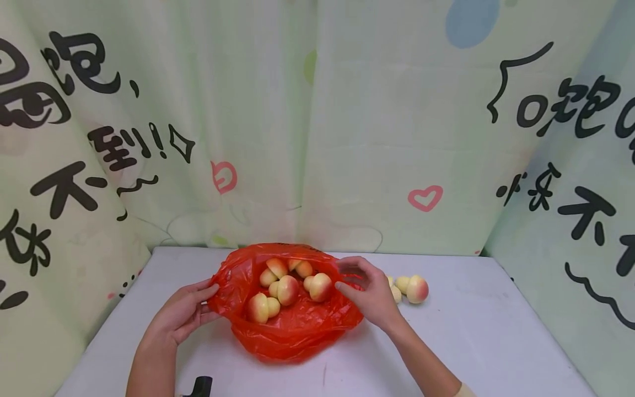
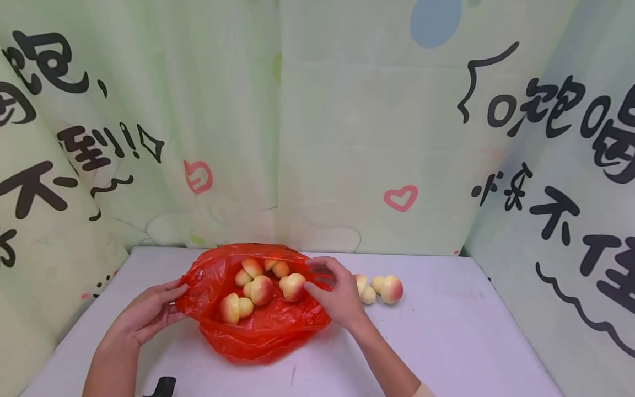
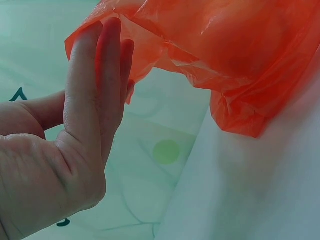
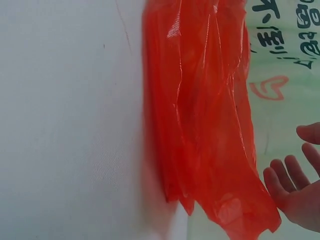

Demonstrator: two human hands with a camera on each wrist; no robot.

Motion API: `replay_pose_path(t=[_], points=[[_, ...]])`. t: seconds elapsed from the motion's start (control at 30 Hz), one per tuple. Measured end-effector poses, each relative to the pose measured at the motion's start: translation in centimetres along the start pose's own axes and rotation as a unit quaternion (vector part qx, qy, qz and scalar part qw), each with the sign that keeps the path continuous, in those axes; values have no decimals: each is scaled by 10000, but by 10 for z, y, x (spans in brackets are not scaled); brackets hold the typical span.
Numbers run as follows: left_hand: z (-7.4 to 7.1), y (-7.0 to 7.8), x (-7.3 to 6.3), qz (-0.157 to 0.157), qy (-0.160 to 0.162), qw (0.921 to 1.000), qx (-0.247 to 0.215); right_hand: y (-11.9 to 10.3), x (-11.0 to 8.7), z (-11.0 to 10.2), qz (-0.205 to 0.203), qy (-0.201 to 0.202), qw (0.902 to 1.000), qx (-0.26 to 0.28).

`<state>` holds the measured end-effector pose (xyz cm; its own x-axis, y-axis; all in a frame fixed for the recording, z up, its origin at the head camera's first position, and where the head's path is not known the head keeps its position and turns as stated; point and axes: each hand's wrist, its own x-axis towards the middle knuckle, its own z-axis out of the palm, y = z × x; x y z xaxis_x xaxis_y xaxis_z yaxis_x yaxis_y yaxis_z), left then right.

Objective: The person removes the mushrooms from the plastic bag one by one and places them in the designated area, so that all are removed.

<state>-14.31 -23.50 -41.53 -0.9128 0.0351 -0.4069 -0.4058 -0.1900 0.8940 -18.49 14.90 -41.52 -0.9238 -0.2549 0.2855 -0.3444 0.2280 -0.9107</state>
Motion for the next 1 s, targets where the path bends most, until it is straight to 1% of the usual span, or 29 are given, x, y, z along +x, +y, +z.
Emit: replay_pose_path(t=[0.07, 0.2, 0.3, 0.4, 0.67, 0.87, 1.0], points=[[0, 1, -1, 20, -5, 10000, 17, 1, 2, 3, 17, -64, 10000, -46], [1, 2, -2, 41, -6, 10000, 35, 1, 6, 8, 178, -162, 9997, -107], [2, 2, -2, 60, 0, 10000, 25, 3, 9, 11, 287, -187, 9993, -117], [2, 1, -1, 91, -59, 9999, 12, 5, 11, 14, 358, -163, 9990, -201], [1, 1, 1, 86, -30, 10000, 14, 10, 17, 20, 485, -116, 9957, -780], [1, 1, 0, 64, 0, 10000, -15, 13, 19, 24, 671, -146, 9923, -1033], [2, 1, 0, 52, -2, 10000, -23, 16, 20, 27, 559, -159, 9900, -1285]])
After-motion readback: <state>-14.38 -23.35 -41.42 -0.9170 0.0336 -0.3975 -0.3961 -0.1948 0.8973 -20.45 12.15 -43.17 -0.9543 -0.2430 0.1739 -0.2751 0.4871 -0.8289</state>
